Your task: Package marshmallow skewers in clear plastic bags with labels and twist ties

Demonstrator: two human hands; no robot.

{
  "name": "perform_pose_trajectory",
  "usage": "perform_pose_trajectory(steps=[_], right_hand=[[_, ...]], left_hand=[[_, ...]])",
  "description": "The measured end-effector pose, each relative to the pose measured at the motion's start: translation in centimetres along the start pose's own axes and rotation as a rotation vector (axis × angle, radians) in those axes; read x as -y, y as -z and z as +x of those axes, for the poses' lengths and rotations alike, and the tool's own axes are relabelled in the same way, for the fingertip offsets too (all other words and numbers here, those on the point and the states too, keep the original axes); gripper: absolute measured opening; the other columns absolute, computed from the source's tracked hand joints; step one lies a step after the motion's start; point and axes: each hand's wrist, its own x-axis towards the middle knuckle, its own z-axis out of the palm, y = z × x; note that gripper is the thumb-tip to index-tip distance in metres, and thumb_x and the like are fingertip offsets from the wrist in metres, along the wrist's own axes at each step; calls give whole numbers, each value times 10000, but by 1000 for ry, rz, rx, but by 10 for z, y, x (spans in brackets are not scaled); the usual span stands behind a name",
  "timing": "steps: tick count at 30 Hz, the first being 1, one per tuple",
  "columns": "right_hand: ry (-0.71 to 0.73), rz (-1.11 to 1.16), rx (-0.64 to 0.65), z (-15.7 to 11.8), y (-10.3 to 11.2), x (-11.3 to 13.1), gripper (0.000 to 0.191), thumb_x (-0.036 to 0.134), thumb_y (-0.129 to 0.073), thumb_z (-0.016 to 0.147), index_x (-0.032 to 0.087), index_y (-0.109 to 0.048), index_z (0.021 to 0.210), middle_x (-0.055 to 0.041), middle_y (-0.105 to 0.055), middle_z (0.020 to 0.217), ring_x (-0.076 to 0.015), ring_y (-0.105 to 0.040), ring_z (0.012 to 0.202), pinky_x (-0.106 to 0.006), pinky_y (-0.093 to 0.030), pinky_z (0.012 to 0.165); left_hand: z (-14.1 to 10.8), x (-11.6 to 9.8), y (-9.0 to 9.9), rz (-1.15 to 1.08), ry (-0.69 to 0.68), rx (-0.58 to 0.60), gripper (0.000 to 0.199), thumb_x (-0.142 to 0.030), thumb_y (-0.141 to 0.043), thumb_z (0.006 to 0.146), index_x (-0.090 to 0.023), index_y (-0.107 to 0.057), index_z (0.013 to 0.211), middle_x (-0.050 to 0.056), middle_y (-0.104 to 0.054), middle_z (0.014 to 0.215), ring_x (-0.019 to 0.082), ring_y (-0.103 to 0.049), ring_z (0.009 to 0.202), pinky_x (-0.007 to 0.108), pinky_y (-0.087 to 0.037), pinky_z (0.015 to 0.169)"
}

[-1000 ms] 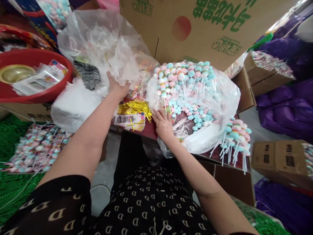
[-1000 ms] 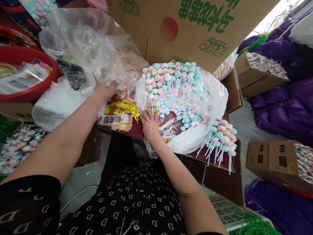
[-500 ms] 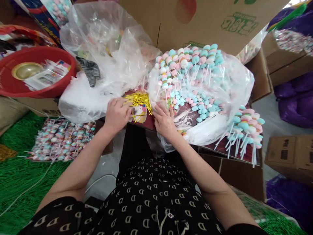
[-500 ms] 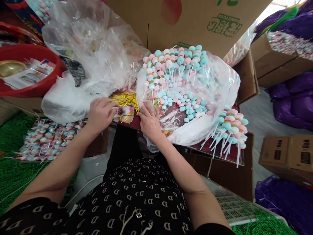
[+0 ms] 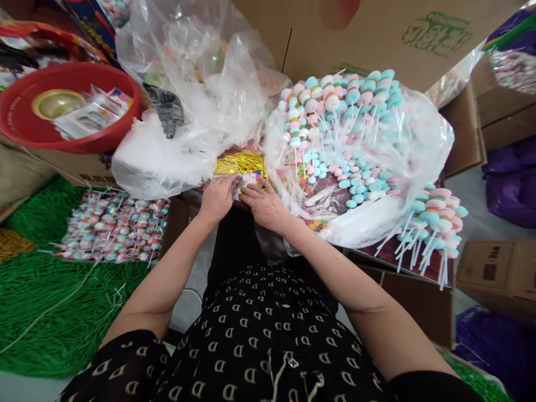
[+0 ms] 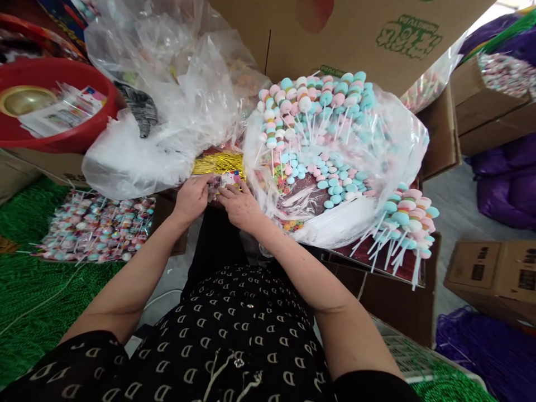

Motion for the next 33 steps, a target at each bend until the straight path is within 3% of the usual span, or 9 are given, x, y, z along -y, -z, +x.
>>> perform_pose_trajectory(steps=[3,9,14,19,22,27,33], right_hand=[[-32,-32,-1,-19,4,-18,480,43,-478,952,136,-719,1357,-148,-651,1535,-308,-572,1443,-551,-287,1309],[-165,-50,-56,-37,5,-38,466,69,-457,973,167,-750,1322,-136,-716,1446,-307,-603,1399,-586,-247,1312],[-205,-8,-103,-36,-2,-36,487,82,-464,969,209,-752,1341,-116,-719,1450,-313,-586,1420,-639,-218,1308],[-211,19,-122,-39,-3,-31,473,74,-482,953,227,-775,1291,-97,-708,1474,-315,-570,1441,-657,-244,1293],[-211,34,-143,-42,-1,-27,460,79,-478,961,219,-785,1274,-103,-713,1465,-315,-561,1454,-650,-239,1303],[-209,42,-177,-47,-2,-20,462,79,-464,976,223,-785,1275,-97,-747,1410,-310,-570,1439,-662,-203,1320],[-252,45,-177,-47,-7,-19,441,108,-461,996,209,-782,1280,-110,-743,1413,-320,-573,1438,-687,-198,1316]], left_hand=[[2,-4,-1,38,-38,9,423,-186,-443,1006,-163,-726,1318,143,-761,1298,316,-665,1221,466,-486,1130],[15,-9,-1,140,-6,65,375,-333,-594,995,-164,-744,1293,174,-723,1206,379,-621,1181,512,-485,1076],[31,-8,-2,110,43,92,270,-321,-662,954,-178,-777,1153,164,-705,1144,383,-618,1160,526,-489,1059],[36,-7,-7,147,43,72,225,-304,-572,1002,-202,-760,932,151,-710,1053,367,-631,1092,513,-497,1010],[34,-7,-8,164,35,53,244,-313,-541,1021,-204,-737,926,151,-711,1049,355,-635,1081,499,-492,1003],[30,-8,-7,185,39,2,322,-484,-645,971,-198,-724,1096,178,-695,1181,398,-610,1147,521,-478,991],[38,-12,-6,172,70,55,169,-363,-653,955,-211,-723,976,164,-699,1146,414,-598,1157,551,-454,984]])
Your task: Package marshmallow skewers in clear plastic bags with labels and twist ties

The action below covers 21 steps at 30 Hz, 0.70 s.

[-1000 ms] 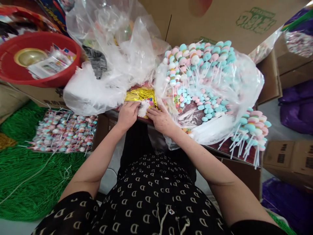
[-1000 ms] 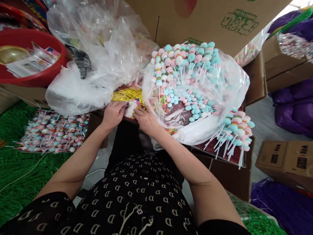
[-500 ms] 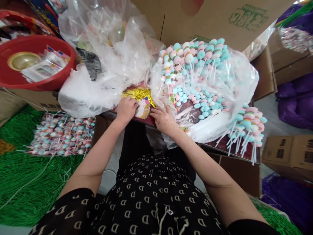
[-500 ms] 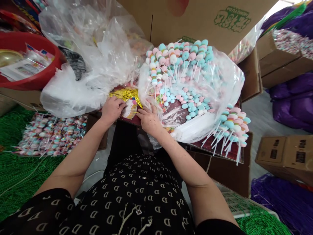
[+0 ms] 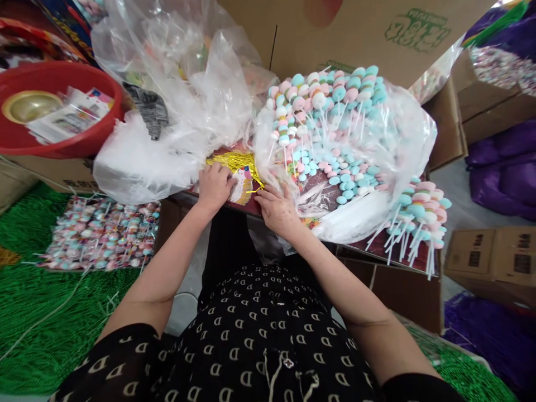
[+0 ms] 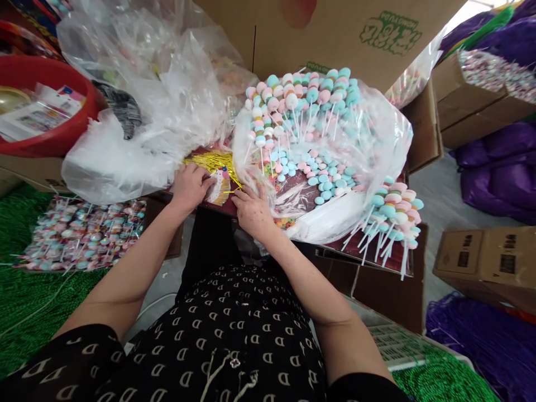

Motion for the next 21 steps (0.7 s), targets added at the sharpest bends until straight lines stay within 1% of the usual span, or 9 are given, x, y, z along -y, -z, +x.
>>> perform_pose_trajectory(steps=[4,7,9,12,15,16,18,20,21], right_hand=[[-8,20,-5,-1,3,0,430,110,-477,987,204,-789,1268,-112,-746,1410,-322,-581,1444,-684,-216,1314],[-17,70,-58,-2,8,2,424,113,-464,996,200,-792,1249,-108,-752,1401,-301,-609,1425,-635,-258,1321],[-45,148,-146,0,13,3,414,138,-451,1017,192,-776,1268,-113,-753,1397,-276,-639,1394,-558,-340,1304],[-171,366,-296,10,19,6,387,275,-524,1038,171,-701,1366,-143,-749,1388,-263,-687,1318,-453,-514,1172],[-299,700,-327,23,22,7,483,441,-661,979,175,-649,1382,-117,-802,1213,-230,-762,1098,-365,-621,955],[-320,798,-319,25,22,6,472,468,-683,958,182,-663,1333,-84,-814,1104,-206,-768,993,-335,-627,883],[-351,925,-326,26,21,4,356,483,-694,936,200,-707,1152,-10,-779,879,-162,-722,800,-291,-603,764],[-394,988,-366,21,21,2,263,473,-702,918,210,-702,934,34,-696,718,-132,-634,671,-268,-553,679],[-417,1017,-381,16,22,0,265,469,-718,902,212,-681,849,43,-662,673,-123,-599,637,-263,-531,652]], left_hand=[[4,1,-1,-11,28,-3,191,-319,-568,994,-221,-696,892,158,-713,1094,385,-608,1118,540,-445,972],[2,5,1,-73,33,-96,234,-342,-508,1030,-235,-685,921,140,-730,1085,348,-626,1114,522,-447,1000],[-1,5,5,-133,-16,-165,250,-363,-476,1053,-244,-685,983,121,-750,1111,320,-644,1129,508,-446,1046],[-6,-5,13,-185,-160,-205,293,-414,-437,1080,-261,-682,1030,85,-769,1088,280,-671,1112,486,-428,1129],[-14,-24,20,-181,-280,-182,337,-428,-418,1088,-260,-694,994,75,-753,950,271,-689,1014,497,-417,1159],[-17,-31,21,-192,-302,-176,338,-418,-422,1087,-253,-703,995,79,-748,927,274,-691,1000,498,-427,1150],[-23,-43,23,-270,-299,-174,308,-409,-473,1072,-230,-723,1057,94,-761,963,276,-694,1020,478,-467,1103],[-29,-51,24,-422,-239,-139,297,-414,-567,1036,-204,-722,1177,97,-781,1058,260,-699,1039,428,-513,1031],[-32,-53,24,-514,-202,-99,315,-414,-613,1013,-196,-718,1215,91,-787,1094,248,-703,1035,399,-529,995]])
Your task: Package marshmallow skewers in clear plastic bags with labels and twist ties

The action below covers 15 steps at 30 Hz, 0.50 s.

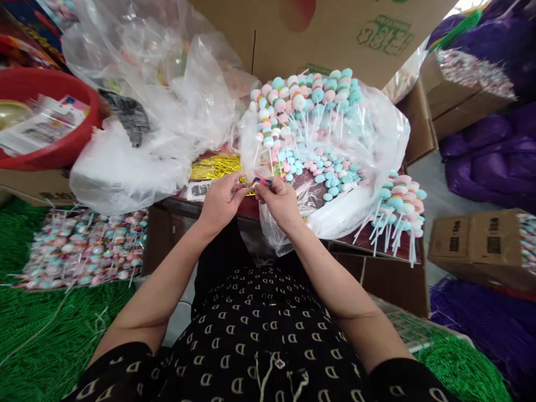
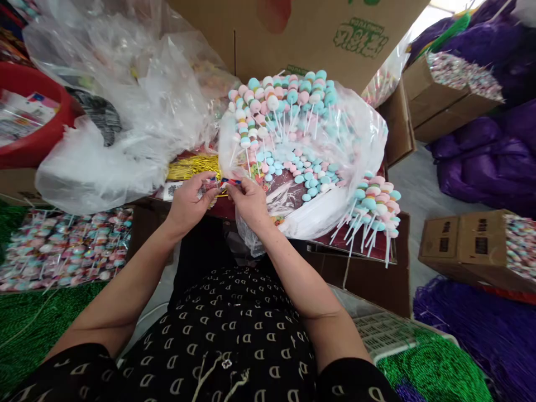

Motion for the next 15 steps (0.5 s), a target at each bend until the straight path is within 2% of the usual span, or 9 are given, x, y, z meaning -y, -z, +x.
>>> perform_pose_trajectory(steps=[3,5,7,9,10,12,15], right_hand=[[-82,122,21,-12,13,4,310,496,-766,851,208,-675,784,30,-665,679,-123,-597,646,-257,-518,625],[-140,245,57,-21,21,9,356,561,-746,857,209,-736,909,-5,-732,814,-151,-667,758,-260,-553,640],[-180,341,65,-28,27,13,456,616,-720,868,233,-753,1113,-37,-774,1011,-182,-712,907,-270,-592,670],[-184,319,46,-34,31,14,540,612,-762,838,258,-727,1245,-45,-778,1114,-190,-716,962,-275,-607,698],[-172,264,30,-37,32,13,553,589,-795,817,260,-725,1256,-41,-781,1089,-183,-713,931,-274,-602,705],[-137,147,3,-42,34,8,499,541,-822,802,245,-750,1197,-11,-766,914,-156,-682,797,-272,-580,695],[-106,114,-17,-49,35,2,385,514,-793,818,228,-774,1075,33,-693,728,-126,-613,652,-268,-538,658]], left_hand=[[-6,-5,-3,-216,110,120,264,-384,-672,967,-188,-749,1126,62,-798,1057,213,-710,963,335,-547,903],[-10,-10,-4,-218,122,158,183,-341,-671,954,-186,-754,1006,49,-786,964,201,-698,894,318,-540,846],[-12,-17,-6,-127,77,148,126,-288,-668,937,-190,-745,952,50,-767,921,202,-681,867,319,-524,825],[-12,-25,-6,-63,6,136,113,-260,-656,930,-195,-748,943,56,-756,920,211,-673,891,328,-514,845],[-12,-29,-6,-66,-18,141,128,-262,-650,931,-197,-756,958,57,-751,923,214,-670,905,331,-510,854],[-11,-36,-5,-144,-12,164,179,-298,-645,935,-202,-776,1010,51,-741,915,213,-665,906,330,-504,854],[-10,-40,-4,-367,118,259,224,-369,-683,903,-203,-788,1011,34,-736,896,201,-653,863,324,-494,831]])
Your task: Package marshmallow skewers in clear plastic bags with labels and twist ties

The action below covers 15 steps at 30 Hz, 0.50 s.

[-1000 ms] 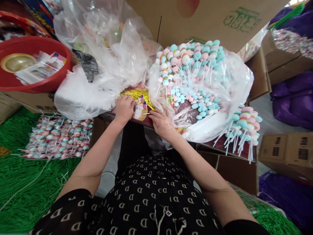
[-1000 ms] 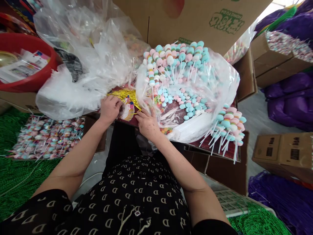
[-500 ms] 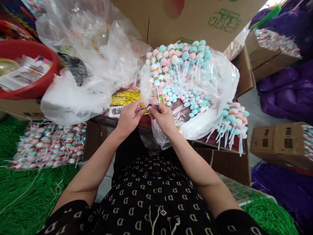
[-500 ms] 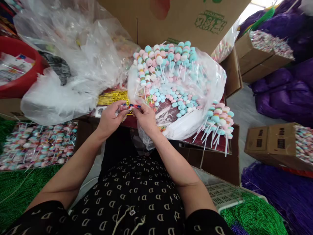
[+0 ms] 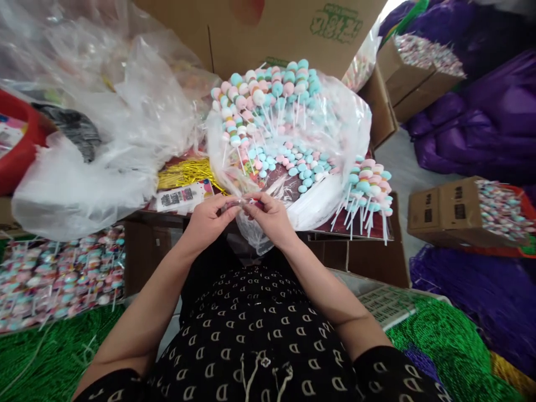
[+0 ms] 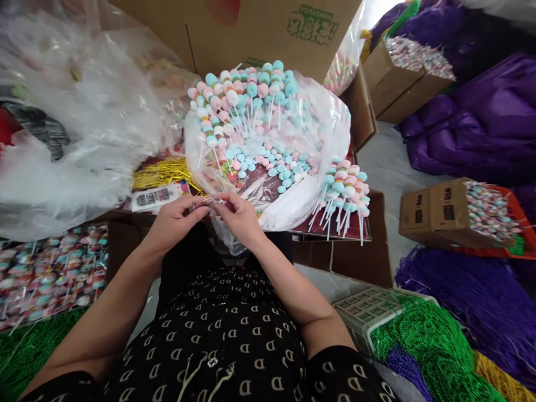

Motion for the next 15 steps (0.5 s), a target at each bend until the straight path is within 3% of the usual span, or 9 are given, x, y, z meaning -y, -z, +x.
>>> perform_pose_trajectory(steps=[3,6,12,15], right_hand=[[-19,45,-36,-6,0,-1,395,562,-818,765,218,-767,952,35,-682,701,-115,-579,596,-260,-495,603],[-91,86,-65,-11,1,0,471,665,-815,721,217,-738,845,46,-618,594,-119,-540,526,-261,-449,536],[-66,-7,-123,-16,10,-7,595,749,-667,847,240,-535,568,54,-461,462,-107,-446,460,-266,-390,502],[-77,47,-116,-16,16,-9,540,736,-676,843,233,-604,661,44,-529,541,-119,-516,507,-263,-433,521]], left_hand=[[-1,3,-3,-251,160,69,228,-417,-742,848,-198,-753,908,10,-710,834,177,-622,785,306,-479,781],[-2,8,-12,-364,205,61,278,-465,-759,834,-195,-695,811,1,-681,763,168,-601,751,301,-468,777],[-1,6,-28,-299,196,95,434,-577,-640,921,-204,-592,707,-3,-637,653,152,-552,655,292,-435,703],[0,1,-31,-212,165,96,456,-564,-568,966,-210,-554,679,-22,-567,582,132,-497,583,281,-397,642]])
